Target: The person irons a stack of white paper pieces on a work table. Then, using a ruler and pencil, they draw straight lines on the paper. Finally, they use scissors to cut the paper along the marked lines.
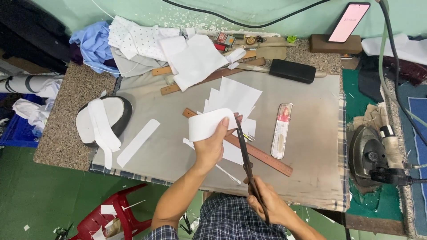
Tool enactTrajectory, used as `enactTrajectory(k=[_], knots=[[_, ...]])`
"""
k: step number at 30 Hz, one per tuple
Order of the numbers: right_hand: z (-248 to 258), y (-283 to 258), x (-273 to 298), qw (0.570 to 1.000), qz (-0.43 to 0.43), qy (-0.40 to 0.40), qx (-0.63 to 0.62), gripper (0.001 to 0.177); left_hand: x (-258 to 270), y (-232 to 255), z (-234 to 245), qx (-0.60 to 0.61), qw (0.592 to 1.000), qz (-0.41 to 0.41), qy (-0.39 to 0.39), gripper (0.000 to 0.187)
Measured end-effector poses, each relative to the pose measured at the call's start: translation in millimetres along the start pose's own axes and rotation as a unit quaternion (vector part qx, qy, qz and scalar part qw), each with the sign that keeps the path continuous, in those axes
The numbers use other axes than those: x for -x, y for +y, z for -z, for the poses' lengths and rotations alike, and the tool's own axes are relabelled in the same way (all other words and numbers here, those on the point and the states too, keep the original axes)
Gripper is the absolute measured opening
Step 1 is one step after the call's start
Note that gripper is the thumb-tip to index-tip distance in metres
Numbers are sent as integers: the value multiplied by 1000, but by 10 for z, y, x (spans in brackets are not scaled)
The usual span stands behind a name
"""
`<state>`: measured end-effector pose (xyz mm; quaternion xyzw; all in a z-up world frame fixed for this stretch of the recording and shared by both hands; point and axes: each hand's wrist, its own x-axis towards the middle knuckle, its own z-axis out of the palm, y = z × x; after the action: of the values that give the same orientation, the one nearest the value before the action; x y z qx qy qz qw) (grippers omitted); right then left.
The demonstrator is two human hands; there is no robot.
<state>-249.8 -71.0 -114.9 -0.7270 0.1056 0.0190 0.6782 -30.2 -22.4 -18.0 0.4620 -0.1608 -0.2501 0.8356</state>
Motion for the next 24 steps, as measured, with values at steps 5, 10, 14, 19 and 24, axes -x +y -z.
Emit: enactTrajectory(k=[5, 10, 14, 19, 24], knots=[[-1, -20, -3, 1000, -23, 14, -2, 12, -8, -28, -3, 13, 1000, 1, 12, 29], [2, -36, -13, 997, 11, 41, 59, 15, -6, -17, -7, 6, 1000, -15, -4, 29], [4, -19, -7, 1000, -18, 22, 3, 16, -7, -7, -8, 1, 1000, 1, 2, 29], [20, -46, -17, 997, 27, 34, 56, 24, -8, -15, -10, 13, 1000, -3, 3, 28], [22, 40, -8, 996, 10, 44, 76, 18, -15, -42, 14, 19, 1000, -21, -4, 27]])
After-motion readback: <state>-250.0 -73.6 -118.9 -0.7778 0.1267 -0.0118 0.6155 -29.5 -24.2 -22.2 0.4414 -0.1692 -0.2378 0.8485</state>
